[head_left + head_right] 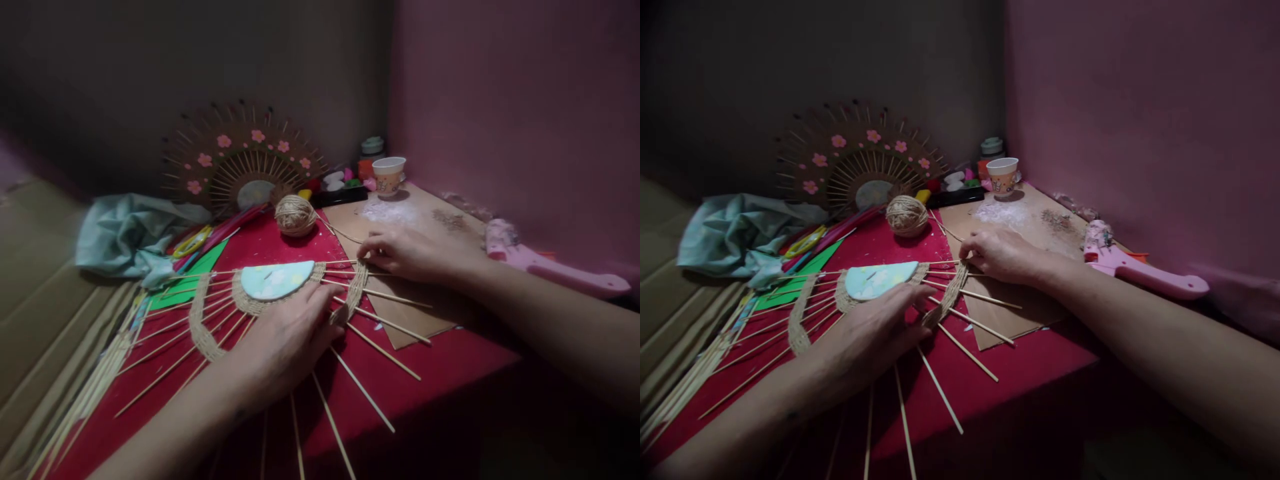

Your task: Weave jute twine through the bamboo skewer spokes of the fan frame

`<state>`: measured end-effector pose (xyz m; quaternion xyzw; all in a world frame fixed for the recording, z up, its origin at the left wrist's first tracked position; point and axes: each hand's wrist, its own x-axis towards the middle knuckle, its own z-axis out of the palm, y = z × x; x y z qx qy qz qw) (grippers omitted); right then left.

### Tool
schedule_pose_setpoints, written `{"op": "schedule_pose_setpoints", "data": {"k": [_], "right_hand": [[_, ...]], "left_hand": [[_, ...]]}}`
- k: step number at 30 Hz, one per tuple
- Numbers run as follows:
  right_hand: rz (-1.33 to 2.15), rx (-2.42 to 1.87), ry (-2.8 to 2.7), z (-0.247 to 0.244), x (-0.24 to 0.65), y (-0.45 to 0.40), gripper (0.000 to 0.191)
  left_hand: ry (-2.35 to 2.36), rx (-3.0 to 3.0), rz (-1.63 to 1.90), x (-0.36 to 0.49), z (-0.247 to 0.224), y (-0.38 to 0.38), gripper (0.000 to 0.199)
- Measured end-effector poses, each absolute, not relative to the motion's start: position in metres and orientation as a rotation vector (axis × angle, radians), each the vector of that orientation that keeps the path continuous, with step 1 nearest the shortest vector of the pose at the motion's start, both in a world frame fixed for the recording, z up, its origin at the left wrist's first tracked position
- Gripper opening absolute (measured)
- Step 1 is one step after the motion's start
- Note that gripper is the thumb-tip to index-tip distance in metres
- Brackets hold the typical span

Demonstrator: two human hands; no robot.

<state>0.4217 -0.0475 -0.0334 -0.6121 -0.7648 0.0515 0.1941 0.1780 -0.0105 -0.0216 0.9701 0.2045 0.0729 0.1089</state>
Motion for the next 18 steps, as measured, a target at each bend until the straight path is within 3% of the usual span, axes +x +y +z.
{"op": "schedule_pose_setpoints", "data": {"k": [3, 8, 13, 18], "right_hand": [[0.138, -1.694, -2.134, -0.039, 0.424, -0.046, 0.02], [0.116, -1.65, -2.139, -0.048, 0.428, -0.043, 0.021], [0.051, -1.631, -2.17, -0.05, 0.431, -0.043, 0.023], [0.121, -1.609, -2.174, -0.053, 0.435, -0.046, 0.025]], "left_hand": [[0.802, 2.911, 0.307, 0.161, -0.002, 0.021, 0.027], [1.331, 3.003, 0.108, 0.116, 0.011, 0.089, 0.034], [1.295, 2.991, -0.163, 0.111, -0.009, 0.105, 0.032], [1.407, 3.003, -0.186, 0.121, -0.017, 0.093, 0.022]]}}
